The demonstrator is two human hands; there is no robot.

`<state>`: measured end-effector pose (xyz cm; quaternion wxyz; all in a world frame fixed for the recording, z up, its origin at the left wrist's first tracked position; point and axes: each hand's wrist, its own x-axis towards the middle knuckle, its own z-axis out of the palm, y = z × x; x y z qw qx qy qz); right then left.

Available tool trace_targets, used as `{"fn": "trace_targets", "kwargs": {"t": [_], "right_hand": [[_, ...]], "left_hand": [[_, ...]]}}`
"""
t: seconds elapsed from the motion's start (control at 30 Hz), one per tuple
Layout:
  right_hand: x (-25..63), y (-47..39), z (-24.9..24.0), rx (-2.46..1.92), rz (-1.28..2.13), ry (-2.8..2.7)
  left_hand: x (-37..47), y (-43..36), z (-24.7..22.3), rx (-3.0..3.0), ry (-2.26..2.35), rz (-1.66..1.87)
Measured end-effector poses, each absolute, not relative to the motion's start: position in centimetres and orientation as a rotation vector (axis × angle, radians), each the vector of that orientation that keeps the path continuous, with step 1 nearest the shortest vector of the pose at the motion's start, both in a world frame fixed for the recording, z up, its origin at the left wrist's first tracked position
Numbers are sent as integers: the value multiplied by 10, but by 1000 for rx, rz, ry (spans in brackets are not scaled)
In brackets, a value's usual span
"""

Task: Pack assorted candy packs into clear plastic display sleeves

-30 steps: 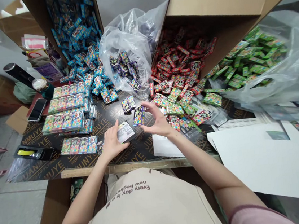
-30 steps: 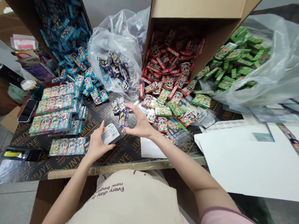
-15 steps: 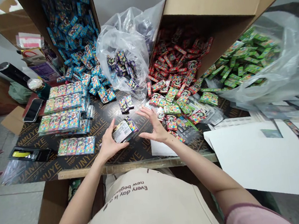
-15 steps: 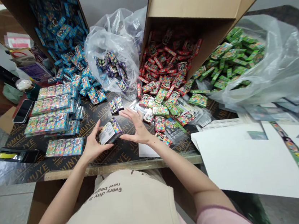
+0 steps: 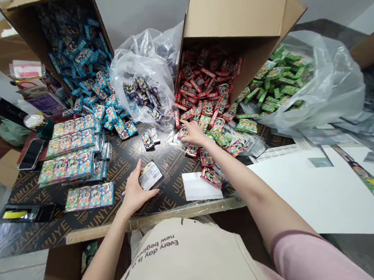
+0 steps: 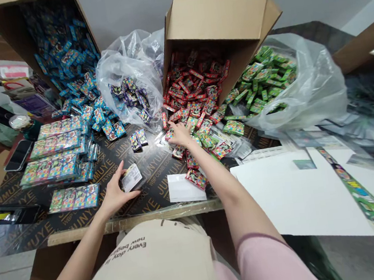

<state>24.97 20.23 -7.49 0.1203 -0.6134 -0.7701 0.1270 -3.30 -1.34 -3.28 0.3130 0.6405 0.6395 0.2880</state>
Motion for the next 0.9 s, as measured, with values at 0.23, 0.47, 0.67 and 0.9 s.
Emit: {"fn": "trace_targets", "kwargs": {"t": [0.23, 0.47, 0.67, 0.9], "right_hand": [[212, 127, -33, -900, 740, -2307], [197, 79, -13, -571, 760, -2682], [195, 68, -22, -666, 738, -2413], [201, 59, -31, -902, 776, -2298]], "left_hand": [[-44, -8, -39, 1990, 1836, 670], [-42, -7, -37, 2164, 1648, 592], [-45, -5, -36, 2128, 1577, 673], [-45, -4, -38, 2082, 1635, 744]]}}
